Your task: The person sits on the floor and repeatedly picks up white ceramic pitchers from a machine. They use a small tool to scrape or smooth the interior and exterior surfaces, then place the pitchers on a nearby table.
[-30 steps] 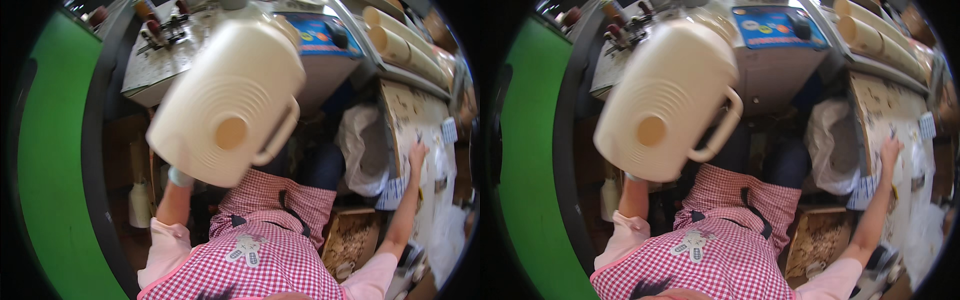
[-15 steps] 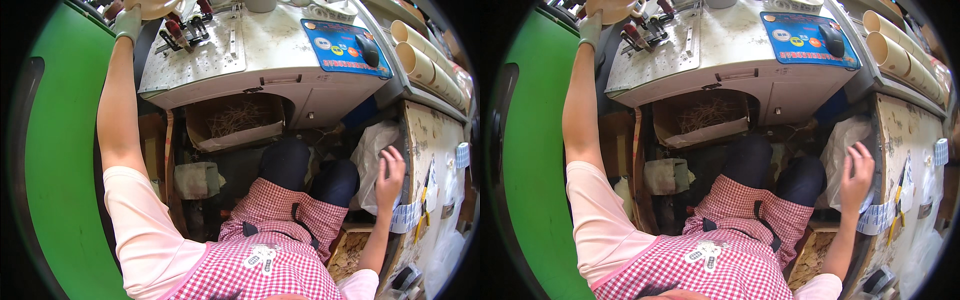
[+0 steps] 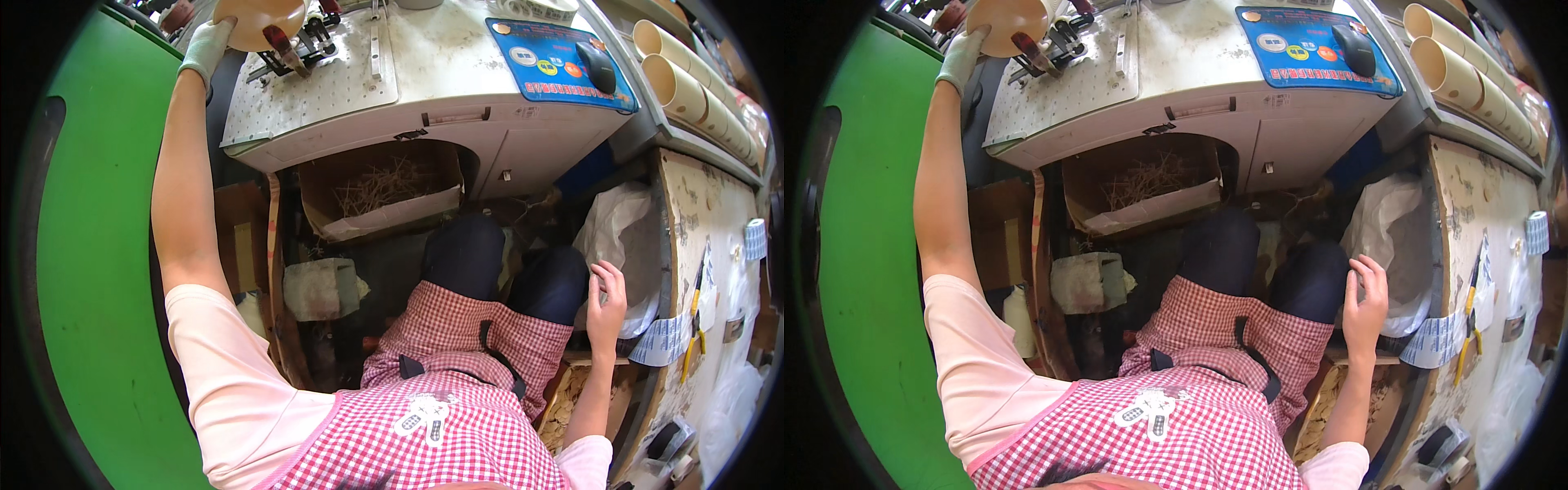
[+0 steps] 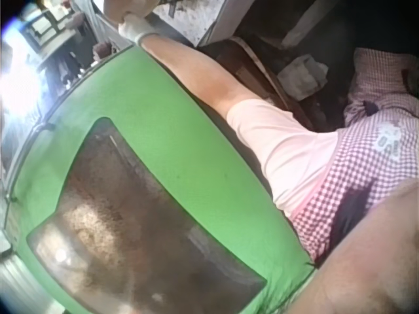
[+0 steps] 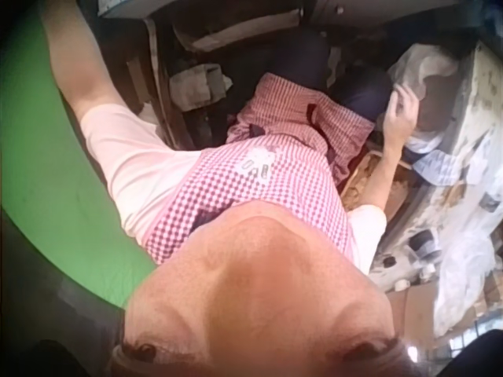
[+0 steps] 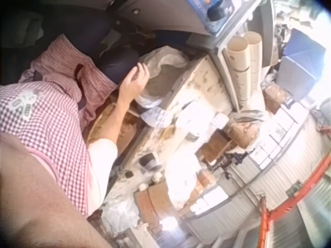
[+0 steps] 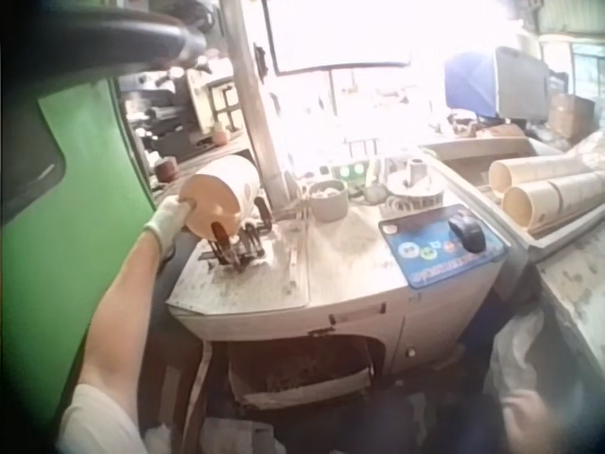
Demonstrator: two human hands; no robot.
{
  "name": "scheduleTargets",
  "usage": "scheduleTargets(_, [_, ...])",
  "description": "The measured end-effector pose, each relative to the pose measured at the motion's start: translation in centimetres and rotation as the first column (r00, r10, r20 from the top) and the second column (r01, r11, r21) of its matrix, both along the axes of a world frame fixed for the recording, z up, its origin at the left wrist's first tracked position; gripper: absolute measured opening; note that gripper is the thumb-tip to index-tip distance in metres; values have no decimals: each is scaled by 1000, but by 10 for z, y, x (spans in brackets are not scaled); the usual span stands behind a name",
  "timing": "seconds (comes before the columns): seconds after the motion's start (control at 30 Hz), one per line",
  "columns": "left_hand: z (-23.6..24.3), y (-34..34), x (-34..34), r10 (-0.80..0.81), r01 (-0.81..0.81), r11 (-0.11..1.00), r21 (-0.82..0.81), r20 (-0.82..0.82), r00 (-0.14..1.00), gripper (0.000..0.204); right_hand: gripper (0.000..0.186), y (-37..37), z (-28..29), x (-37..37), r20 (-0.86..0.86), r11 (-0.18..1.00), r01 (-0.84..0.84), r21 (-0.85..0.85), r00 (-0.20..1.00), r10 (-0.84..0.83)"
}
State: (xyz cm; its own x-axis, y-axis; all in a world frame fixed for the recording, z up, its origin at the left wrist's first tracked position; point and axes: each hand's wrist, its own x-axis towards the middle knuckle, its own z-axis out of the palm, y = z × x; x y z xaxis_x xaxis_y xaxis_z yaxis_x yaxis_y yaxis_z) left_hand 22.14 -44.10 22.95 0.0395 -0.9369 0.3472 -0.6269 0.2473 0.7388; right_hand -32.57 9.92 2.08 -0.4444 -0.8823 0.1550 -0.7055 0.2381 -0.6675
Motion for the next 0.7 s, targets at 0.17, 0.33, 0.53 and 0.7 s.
scheduleTargets(0.17, [-1,8,2,-8,8,1000,2,220,975,55,20,2,-14,14,105,999,25,20,994,-27])
scheduleTargets(0.33, [-4,40,-4,-83,86,996,-2,236,968,52,20,12,-18,14,-7,1000,-1,-20,1000,1])
scheduleTargets(0.53, [-78,207,-46,-140,-10,894,-447,-300,944,37,24,68,-15,18,151,950,288,-124,951,-269])
scheduleTargets(0.7, [-224,385,-74,120,-117,992,42,-562,818,34,32,128,-3,29,295,834,485,-262,863,-410])
